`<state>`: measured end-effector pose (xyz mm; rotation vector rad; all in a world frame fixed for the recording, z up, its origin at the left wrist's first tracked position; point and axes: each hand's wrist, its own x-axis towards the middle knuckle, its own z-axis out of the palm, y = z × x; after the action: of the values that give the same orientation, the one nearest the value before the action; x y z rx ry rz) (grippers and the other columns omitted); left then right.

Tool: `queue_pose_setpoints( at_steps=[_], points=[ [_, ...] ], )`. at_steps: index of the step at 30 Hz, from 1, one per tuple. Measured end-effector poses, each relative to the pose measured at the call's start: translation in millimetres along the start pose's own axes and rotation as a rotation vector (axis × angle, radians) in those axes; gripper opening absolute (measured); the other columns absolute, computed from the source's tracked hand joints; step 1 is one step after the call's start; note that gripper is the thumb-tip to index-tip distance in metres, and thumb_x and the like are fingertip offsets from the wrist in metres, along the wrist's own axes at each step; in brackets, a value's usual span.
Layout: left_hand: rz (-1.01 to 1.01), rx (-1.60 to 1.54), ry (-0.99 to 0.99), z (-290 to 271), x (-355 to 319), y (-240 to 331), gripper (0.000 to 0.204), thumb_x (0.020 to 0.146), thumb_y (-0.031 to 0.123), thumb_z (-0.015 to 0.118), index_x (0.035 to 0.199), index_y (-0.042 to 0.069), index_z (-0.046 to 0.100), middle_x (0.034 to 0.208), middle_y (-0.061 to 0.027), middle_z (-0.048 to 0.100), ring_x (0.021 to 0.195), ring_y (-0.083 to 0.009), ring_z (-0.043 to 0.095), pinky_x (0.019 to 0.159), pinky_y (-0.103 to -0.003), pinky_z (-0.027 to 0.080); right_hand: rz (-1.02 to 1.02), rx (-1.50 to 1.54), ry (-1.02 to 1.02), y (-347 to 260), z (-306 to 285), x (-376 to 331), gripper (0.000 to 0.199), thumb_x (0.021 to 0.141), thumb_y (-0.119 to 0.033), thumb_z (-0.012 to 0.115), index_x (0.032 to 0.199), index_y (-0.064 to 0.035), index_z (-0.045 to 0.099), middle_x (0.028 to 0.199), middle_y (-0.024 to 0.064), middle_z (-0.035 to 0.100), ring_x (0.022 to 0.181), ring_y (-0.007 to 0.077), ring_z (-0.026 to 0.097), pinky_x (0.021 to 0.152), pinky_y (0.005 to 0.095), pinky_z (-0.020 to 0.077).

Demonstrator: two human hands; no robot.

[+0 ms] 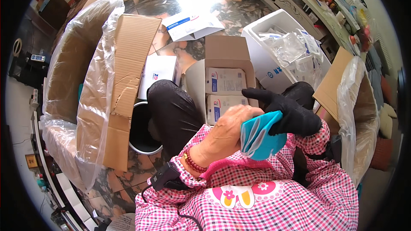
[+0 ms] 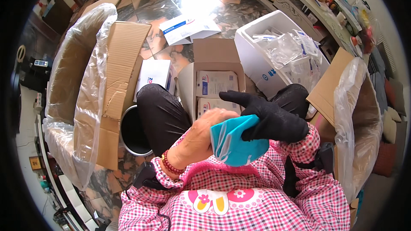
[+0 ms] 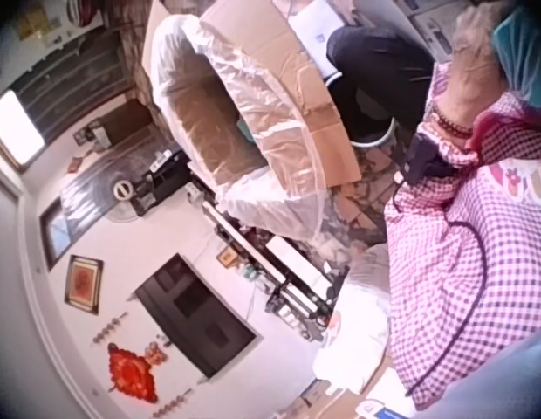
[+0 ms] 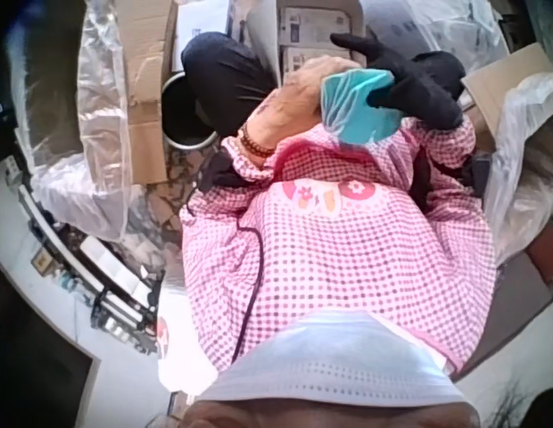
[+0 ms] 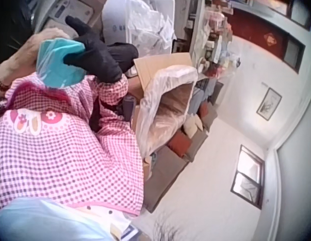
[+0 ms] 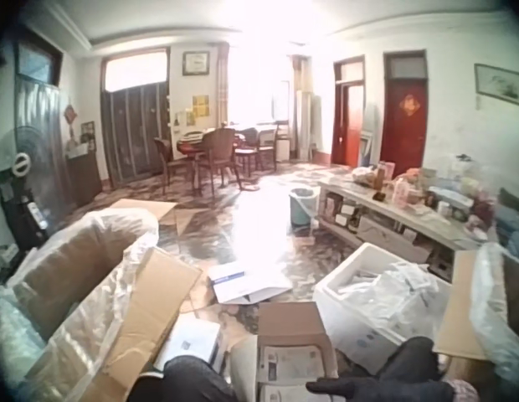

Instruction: Inspecting and packing medical face masks into cardboard boxes and shipping envelopes.

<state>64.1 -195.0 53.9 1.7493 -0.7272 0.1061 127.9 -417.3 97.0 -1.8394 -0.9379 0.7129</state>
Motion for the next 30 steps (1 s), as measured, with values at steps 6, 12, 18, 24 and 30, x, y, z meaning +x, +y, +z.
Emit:
queue_pose_setpoints(
  at_steps=[6, 12, 18, 24, 30],
  points=[
    [-0.084, -0.106, -0.011, 16.7, 4.9, -12.3, 0.020, 0.091, 0.000, 0.059, 0.111, -0.002, 0.058, 0.099, -0.0168, 0.060, 0.089, -0.0323, 0.062, 0.080, -0.036, 0.051, 0.192, 0.623, 0.123, 18.2, 8.1, -20.0, 0.076, 0.078, -0.013, 0.077, 0.146, -0.0026, 0.044, 0.142, 0.0111, 0.052, 0.126, 0.0200, 0.052, 0.110, 0.0355, 0.0368],
    [-0.318, -0.143, -0.051, -3.7, -2.3, -22.2, 0.013, 0.099, 0.008, 0.057, 0.094, -0.003, 0.061, 0.073, -0.0075, 0.057, 0.060, -0.0140, 0.057, 0.056, -0.027, 0.046, 0.136, 1.477, 0.460, 32.1, 38.1, -43.4, 0.054, 0.101, -0.034, 0.054, 0.143, -0.0013, 0.044, 0.137, 0.0149, 0.056, 0.122, 0.0284, 0.058, 0.107, 0.0453, 0.0456],
    [-0.172, -0.118, -0.137, 5.4, -23.5, -17.7, 0.013, 0.099, 0.010, 0.056, 0.093, -0.001, 0.059, 0.072, -0.0112, 0.056, 0.063, -0.0246, 0.059, 0.058, -0.034, 0.047, 0.177, 1.213, 0.533, 66.7, 51.2, -37.2, 0.055, 0.102, -0.035, 0.051, 0.143, 0.0001, 0.041, 0.133, 0.0159, 0.059, 0.119, 0.0272, 0.060, 0.105, 0.0438, 0.0474],
    [-0.747, 0.313, 0.255, -90.6, -127.4, -20.2, 0.022, 0.098, 0.009, 0.052, 0.084, -0.001, 0.066, 0.079, -0.0123, 0.067, 0.072, -0.0243, 0.067, 0.067, -0.033, 0.051, 0.249, 0.997, 0.991, 49.4, -18.2, -55.2, 0.037, 0.100, -0.030, 0.057, 0.119, 0.0016, 0.062, 0.097, 0.0078, 0.070, 0.081, 0.0141, 0.068, 0.075, 0.0283, 0.0544],
    [-1.002, 0.482, 0.748, -108.5, -230.9, -73.6, 0.018, 0.098, 0.010, 0.055, 0.089, 0.001, 0.067, 0.074, -0.0091, 0.065, 0.058, -0.0148, 0.060, 0.055, -0.029, 0.048, 0.385, 0.011, 0.853, 50.2, -11.2, -25.8, 0.038, 0.099, -0.027, 0.059, 0.124, 0.0019, 0.062, 0.106, 0.0106, 0.070, 0.094, 0.0180, 0.067, 0.083, 0.0328, 0.0537]
  ],
)
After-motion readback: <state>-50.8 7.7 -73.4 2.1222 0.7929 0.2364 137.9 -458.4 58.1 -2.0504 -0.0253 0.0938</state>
